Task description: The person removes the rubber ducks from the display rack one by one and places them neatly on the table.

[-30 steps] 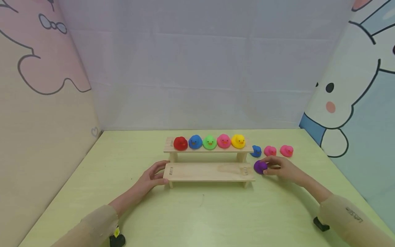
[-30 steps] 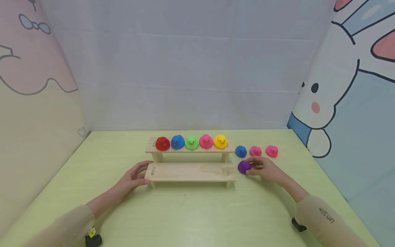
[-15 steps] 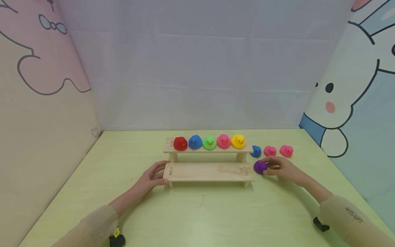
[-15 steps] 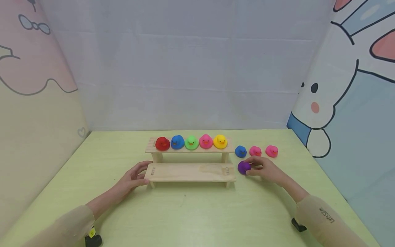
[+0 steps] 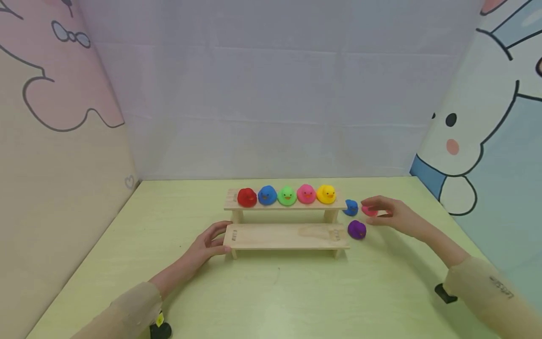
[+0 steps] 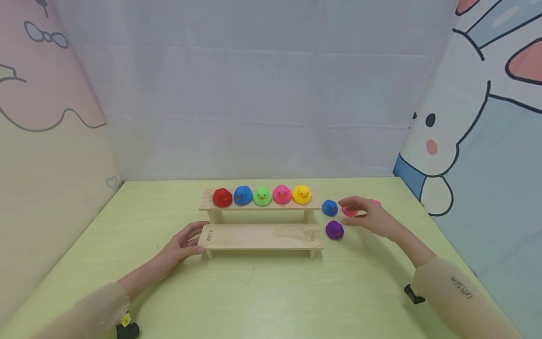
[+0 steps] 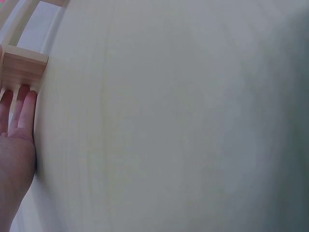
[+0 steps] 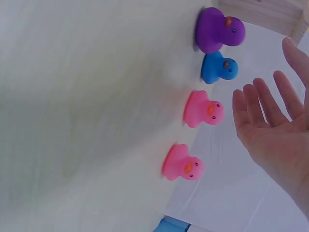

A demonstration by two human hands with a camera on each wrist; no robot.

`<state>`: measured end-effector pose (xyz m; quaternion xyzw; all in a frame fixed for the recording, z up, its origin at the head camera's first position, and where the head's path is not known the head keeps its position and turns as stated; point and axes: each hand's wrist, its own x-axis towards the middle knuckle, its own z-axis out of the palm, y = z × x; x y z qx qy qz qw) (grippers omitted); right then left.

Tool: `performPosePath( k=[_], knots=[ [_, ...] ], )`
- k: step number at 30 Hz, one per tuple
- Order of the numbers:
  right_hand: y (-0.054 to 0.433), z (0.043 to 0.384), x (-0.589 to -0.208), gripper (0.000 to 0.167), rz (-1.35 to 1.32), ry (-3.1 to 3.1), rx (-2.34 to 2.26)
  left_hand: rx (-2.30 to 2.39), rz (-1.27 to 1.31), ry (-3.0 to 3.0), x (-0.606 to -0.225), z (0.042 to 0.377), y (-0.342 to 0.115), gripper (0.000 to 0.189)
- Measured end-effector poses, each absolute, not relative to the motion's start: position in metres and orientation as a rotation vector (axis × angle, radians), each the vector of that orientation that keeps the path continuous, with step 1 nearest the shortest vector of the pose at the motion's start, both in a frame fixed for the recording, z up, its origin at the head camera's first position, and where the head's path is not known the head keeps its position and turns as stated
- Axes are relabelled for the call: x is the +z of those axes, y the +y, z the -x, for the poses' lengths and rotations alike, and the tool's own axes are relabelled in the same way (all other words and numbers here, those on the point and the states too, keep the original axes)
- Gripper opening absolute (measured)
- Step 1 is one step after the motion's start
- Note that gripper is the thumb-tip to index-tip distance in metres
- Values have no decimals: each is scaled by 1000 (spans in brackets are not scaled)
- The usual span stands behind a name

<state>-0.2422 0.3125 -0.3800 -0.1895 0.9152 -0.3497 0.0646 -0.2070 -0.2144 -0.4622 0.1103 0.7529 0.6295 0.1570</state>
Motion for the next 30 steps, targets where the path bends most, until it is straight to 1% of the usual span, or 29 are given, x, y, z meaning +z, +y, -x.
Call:
performPosePath(
  k=[5,9,14,23,30],
  knots=[
    [314,248,-358,50,570,2814,-1041,1785,-292,2174,-461,205,-214,65],
    [315,252,-344,52,562,2832,-1049,1785,-253,2170,-461,205,-214,65],
    [309,254,-331,54,568,2834,-1093,1791,-285,2165,-462,205,-215,66],
    [281,254,-316,53,639,2794,-1159,1796,-289,2169,-462,205,-215,66],
    [255,256,-313,50,666,2767,-1188,1803,-291,2149,-461,206,-215,67]
  ],
)
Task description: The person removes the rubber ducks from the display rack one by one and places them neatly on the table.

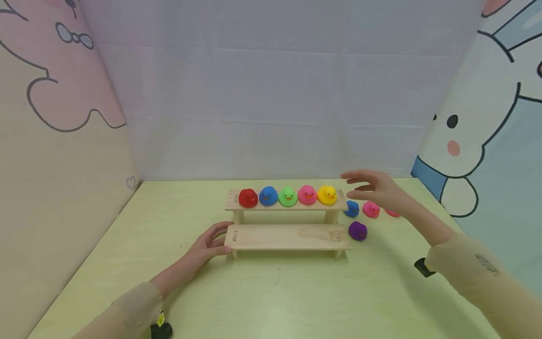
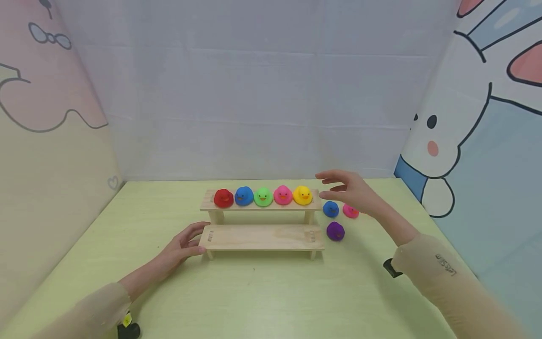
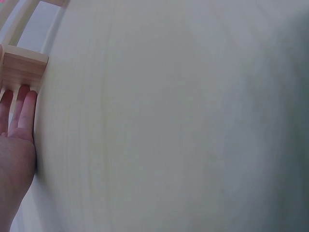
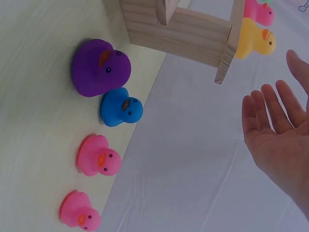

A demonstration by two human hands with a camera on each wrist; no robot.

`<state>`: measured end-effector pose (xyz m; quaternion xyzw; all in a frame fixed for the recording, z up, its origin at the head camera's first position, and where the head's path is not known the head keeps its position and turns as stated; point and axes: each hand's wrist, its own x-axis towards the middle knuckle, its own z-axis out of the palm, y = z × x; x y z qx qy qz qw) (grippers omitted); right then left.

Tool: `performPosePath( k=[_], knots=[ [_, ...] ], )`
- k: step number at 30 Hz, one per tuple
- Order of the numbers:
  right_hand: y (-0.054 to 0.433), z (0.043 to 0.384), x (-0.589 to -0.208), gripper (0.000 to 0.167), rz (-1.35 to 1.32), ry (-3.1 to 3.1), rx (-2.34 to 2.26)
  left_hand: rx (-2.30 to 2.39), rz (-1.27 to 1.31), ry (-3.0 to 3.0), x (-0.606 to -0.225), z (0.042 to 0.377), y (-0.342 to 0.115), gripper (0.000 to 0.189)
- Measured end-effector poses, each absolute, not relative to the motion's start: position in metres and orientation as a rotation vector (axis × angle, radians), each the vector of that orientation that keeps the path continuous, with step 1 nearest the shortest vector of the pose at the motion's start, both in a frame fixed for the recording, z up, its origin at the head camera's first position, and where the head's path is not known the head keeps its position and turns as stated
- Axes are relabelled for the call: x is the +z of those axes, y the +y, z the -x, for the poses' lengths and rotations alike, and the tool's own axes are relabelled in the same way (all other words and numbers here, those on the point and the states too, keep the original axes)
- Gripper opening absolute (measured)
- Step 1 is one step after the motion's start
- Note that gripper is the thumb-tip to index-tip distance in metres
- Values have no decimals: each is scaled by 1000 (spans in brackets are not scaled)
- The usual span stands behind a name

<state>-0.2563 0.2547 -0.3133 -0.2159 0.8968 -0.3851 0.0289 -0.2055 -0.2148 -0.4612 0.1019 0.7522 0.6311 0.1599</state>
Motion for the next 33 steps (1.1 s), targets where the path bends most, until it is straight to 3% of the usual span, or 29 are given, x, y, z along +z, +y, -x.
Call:
performPosePath(
  k=[8,33],
  knots=[
    [234,260,-320,41,734,2784,-1212,1818,-322,2133,-461,206,-214,67],
    [221,258,-333,37,757,2953,-1132,1815,-323,2137,-463,206,-216,67]
  ],
)
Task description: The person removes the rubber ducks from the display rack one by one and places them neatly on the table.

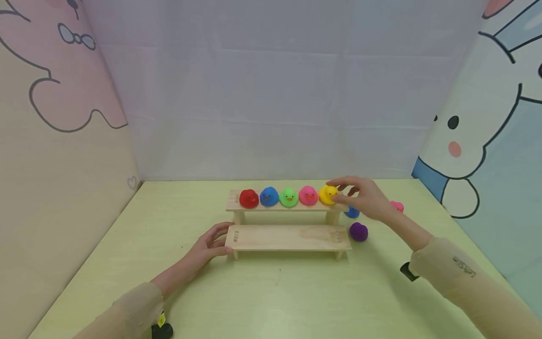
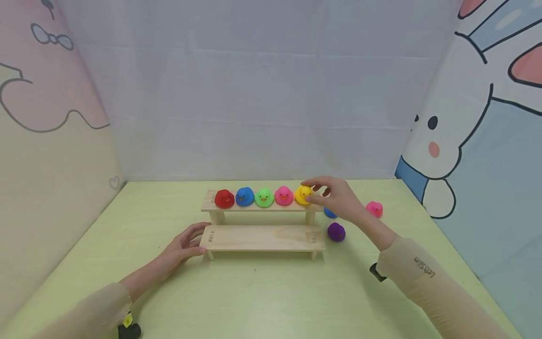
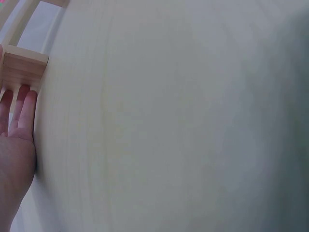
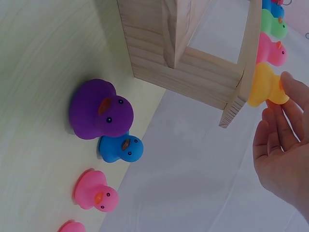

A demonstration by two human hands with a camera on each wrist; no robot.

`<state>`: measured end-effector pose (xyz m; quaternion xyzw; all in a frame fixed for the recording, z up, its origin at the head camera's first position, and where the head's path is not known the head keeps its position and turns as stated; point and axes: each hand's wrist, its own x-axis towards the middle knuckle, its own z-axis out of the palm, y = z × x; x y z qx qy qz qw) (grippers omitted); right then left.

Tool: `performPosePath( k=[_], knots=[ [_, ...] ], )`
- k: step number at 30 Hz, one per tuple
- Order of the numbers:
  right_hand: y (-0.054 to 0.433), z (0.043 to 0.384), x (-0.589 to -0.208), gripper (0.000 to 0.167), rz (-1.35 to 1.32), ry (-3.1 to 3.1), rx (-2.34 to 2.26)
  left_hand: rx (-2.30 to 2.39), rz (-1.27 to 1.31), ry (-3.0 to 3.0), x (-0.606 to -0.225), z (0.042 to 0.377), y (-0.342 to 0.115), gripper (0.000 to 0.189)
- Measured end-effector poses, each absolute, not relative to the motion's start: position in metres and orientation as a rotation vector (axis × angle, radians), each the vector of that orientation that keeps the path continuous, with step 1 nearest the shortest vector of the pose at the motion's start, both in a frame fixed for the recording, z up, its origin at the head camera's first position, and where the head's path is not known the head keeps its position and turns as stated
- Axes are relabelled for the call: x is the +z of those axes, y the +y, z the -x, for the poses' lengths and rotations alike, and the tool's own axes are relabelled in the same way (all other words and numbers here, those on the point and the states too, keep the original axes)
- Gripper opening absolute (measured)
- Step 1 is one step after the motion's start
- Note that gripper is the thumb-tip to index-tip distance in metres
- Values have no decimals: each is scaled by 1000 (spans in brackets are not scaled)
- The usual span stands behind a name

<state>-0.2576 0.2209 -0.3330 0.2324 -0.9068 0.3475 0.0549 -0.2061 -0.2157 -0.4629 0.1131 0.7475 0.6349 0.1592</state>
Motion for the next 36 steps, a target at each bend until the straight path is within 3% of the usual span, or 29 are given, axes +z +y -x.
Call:
performPosePath(
  k=[36],
  knots=[
    [280,223,-342,35,-686,-2552,684,1781,-263,2172,-462,207,-214,66]
  ],
)
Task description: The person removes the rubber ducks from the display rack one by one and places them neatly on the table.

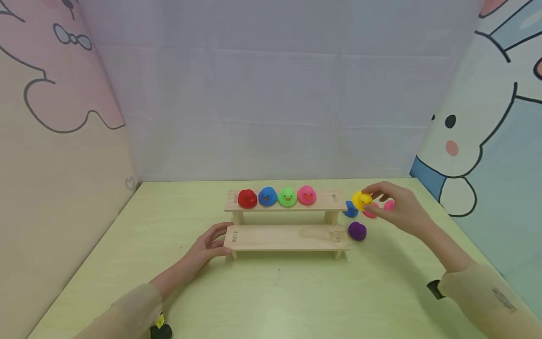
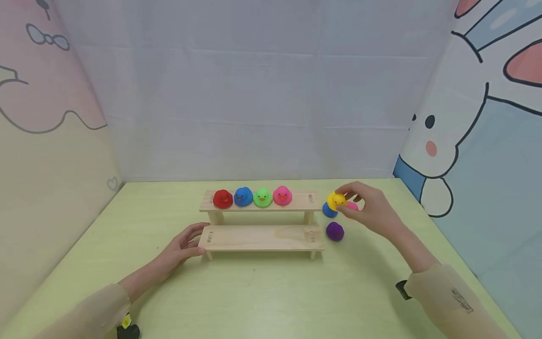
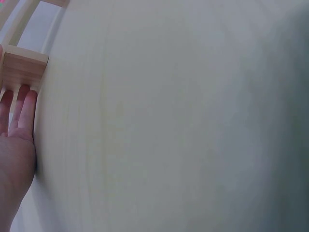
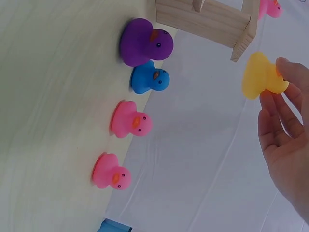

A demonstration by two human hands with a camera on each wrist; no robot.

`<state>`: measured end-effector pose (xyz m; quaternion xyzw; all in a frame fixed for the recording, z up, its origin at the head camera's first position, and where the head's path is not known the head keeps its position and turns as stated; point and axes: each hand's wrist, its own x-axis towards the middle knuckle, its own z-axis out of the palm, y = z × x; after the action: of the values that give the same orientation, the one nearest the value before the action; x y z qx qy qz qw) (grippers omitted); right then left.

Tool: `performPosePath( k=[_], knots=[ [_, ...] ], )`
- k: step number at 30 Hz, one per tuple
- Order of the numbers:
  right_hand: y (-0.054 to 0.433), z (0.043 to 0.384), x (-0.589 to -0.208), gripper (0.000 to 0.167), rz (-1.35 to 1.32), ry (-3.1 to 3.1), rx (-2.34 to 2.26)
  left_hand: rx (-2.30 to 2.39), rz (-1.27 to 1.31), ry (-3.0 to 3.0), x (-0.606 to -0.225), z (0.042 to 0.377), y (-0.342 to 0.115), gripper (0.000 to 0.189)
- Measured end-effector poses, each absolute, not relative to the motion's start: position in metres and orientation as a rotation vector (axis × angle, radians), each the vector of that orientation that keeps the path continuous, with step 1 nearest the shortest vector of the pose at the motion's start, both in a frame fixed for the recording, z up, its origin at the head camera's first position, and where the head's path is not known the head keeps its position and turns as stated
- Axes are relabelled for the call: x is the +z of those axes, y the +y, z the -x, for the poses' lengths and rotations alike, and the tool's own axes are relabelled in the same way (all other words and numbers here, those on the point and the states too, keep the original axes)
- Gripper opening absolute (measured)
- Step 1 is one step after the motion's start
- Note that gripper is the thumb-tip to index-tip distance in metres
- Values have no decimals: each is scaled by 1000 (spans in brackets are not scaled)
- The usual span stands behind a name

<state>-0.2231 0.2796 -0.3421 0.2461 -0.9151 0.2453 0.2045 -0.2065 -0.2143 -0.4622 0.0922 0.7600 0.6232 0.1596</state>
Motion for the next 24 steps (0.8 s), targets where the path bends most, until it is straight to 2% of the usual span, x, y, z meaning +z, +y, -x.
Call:
performPosePath(
  k=[24],
  knots=[
    [331,219,-379,36,-661,-2667,554,1794,-272,2167,-464,207,-215,65]
  ],
)
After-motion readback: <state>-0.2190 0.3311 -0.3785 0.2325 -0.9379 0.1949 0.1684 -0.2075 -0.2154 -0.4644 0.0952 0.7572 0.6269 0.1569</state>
